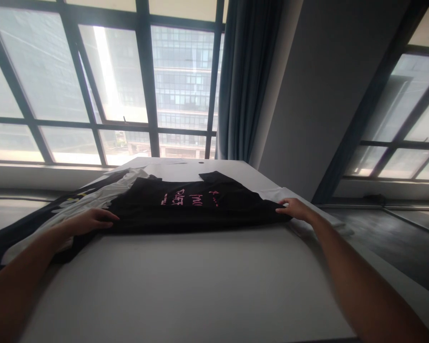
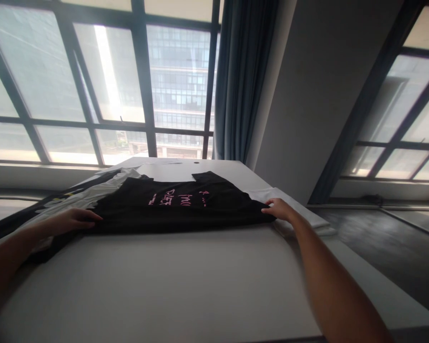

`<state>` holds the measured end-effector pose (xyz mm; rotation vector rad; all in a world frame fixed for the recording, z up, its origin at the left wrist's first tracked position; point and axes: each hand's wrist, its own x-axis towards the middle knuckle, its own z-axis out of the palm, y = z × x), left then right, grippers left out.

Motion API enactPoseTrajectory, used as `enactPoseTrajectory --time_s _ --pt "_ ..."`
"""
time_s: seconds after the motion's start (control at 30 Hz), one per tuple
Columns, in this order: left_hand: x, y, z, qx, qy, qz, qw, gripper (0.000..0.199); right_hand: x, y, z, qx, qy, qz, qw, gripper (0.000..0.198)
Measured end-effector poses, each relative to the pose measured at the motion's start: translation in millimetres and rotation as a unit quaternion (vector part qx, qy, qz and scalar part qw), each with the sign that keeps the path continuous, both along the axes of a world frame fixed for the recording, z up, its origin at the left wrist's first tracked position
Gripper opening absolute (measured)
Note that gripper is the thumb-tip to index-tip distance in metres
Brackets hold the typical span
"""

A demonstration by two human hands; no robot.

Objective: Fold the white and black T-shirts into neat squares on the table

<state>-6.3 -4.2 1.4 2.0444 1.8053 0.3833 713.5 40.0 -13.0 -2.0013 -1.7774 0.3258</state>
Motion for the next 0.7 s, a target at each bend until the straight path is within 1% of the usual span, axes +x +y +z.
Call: enactPoseTrajectory --time_s 0.07,0.13,0.2,0.23,0.27,0.37,0.4,0.47,0.53,0.63,0.7 --pt "-4 0 -0.1 -0.039 -0.005 -0.018 0.999 0.07 4 -3 2 -0.065 -0.024 0.019 0.997 0.049" --pt "-10 0 -1.2 -0.065 -0.011 -0.031 0.997 0.064 4 -7 3 -0.134 -0.024 0.025 0.99 0.058" --pt "-13 0 -2.8 -0.076 -0.013 -0.037 0.996 0.062 1 -10 3 -0.172 -0.012 0.027 0.985 0.063" --pt "-13 1 -3.6 -0.078 -0.015 -0.036 0.996 0.061 -1 -11 3 -0.17 -0.007 0.027 0.985 0.063" --pt "-13 1 -4.5 -0.078 -0.017 -0.031 0.996 0.061 -3 -11 2 -0.155 -0.002 0.026 0.988 0.062" --pt "-10 4 -7.1 -0.059 -0.017 -0.005 0.998 0.063 -7 -7 0 -0.08 -0.002 0.02 0.997 0.052" --pt "-10 6 -7.8 -0.053 -0.019 0.002 0.998 0.064 -7 -6 0 -0.067 -0.009 0.018 0.998 0.046" --pt "-12 8 -8.7 -0.048 -0.03 0.007 0.998 0.062 -4 -4 -1 -0.069 -0.03 0.016 0.997 0.036" --pt "-15 8 -8.0 -0.055 -0.039 0.001 0.998 0.058 1 -4 -2 -0.088 -0.05 0.012 0.995 0.03" --pt "-17 5 -4.1 -0.081 -0.032 -0.007 0.996 0.051 6 -6 -3 -0.117 -0.062 0.007 0.991 0.03" --pt "-15 0 -0.4 -0.1 -0.027 -0.011 0.995 0.048 7 -7 -5 -0.112 -0.067 0.004 0.991 0.033"
